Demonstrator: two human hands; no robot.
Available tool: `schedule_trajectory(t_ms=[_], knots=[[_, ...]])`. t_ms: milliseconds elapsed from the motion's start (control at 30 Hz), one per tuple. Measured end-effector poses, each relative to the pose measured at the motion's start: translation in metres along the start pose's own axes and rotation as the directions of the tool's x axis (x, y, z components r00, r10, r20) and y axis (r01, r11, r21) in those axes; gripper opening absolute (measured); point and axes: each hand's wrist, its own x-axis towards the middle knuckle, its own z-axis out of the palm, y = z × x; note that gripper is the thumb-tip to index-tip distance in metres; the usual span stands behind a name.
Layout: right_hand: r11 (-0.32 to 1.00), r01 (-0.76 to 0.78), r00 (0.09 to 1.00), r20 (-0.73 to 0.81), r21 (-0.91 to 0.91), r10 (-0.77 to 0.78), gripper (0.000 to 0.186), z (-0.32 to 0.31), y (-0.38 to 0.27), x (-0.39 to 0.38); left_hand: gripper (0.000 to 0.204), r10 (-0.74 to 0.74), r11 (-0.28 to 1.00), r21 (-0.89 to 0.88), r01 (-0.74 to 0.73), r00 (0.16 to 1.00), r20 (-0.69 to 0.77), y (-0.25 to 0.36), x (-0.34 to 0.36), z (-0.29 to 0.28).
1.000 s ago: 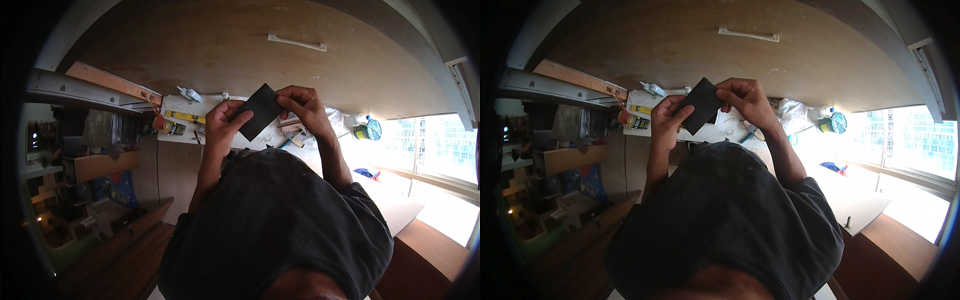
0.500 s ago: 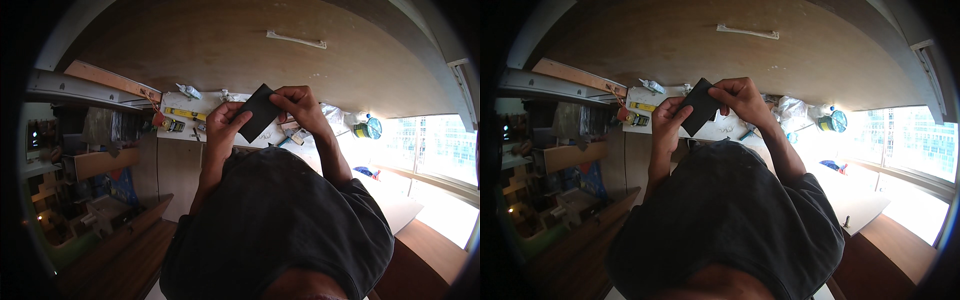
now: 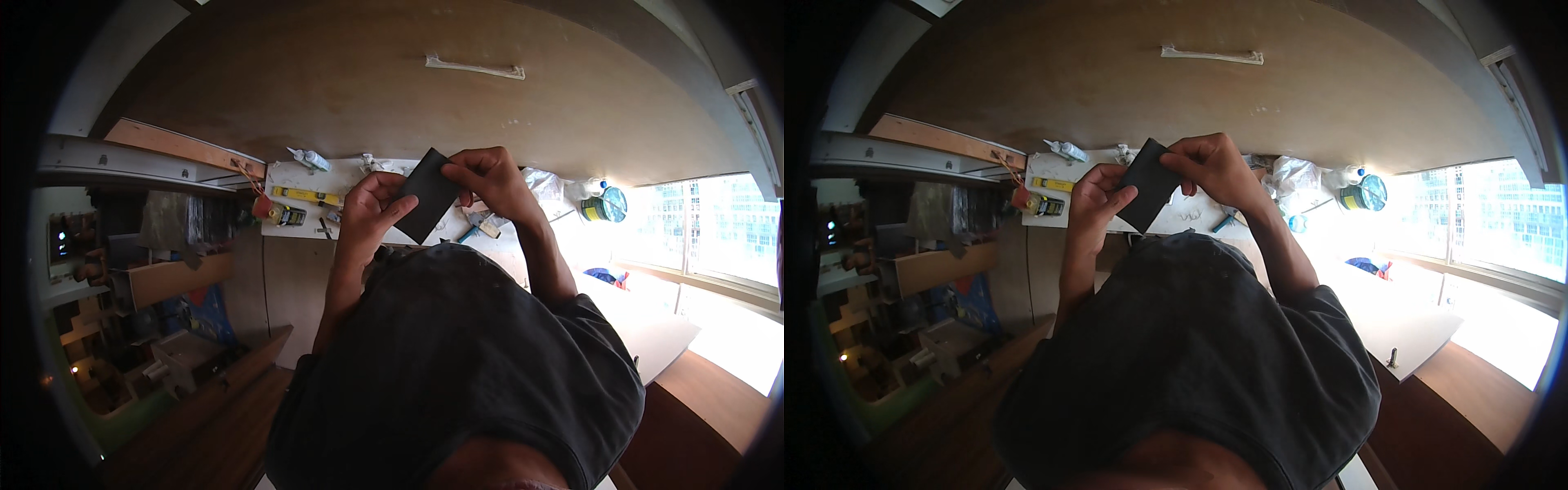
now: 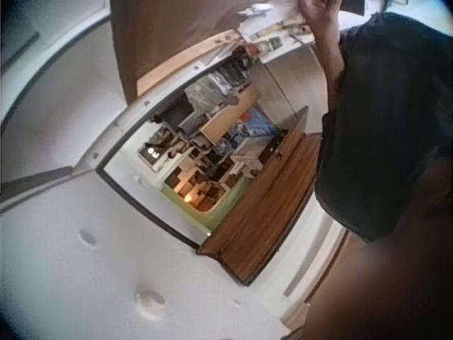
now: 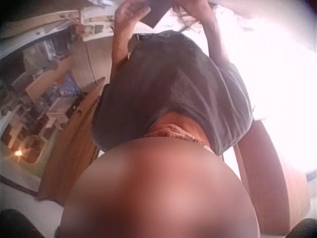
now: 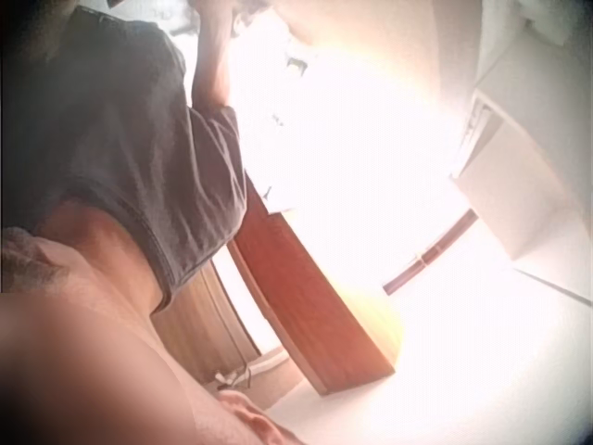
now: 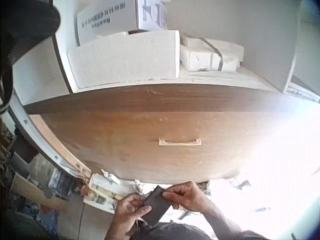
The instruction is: The person hammers a metal bracket into a cabinet and then uses a sanding block to smooth the cabinet edge. The person handles a hammer, metal bracket, and sanding block while working on the cabinet interior.
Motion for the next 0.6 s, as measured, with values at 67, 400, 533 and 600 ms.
schedule_trajectory(t_ms=[67,400,533,600], knots=[[0.999,-0.003,1.0,0.021,-0.033,0.004,0.019,0.0,0.004,0.0,0.032,-0.013,1.0,-0.002,0.013,0.997,0.075,0.003,0.002,-0.005],[0.98,0.193,0.98,0.054,-0.04,-0.191,0.026,0.004,0.028,0.0,0.024,0.068,0.893,0.441,-0.091,0.995,0.068,-0.016,0.006,0.012],[0.971,0.235,0.967,-0.092,-0.045,-0.239,0.022,0.005,0.041,-0.004,0.028,0.07,0.864,0.49,-0.112,0.992,0.103,-0.019,0.012,0.023],[0.958,0.278,0.948,-0.138,-0.068,-0.285,0.021,0.003,0.045,-0.008,0.031,-0.007,0.839,0.543,-0.037,0.997,0.08,-0.017,0.015,0.027]])
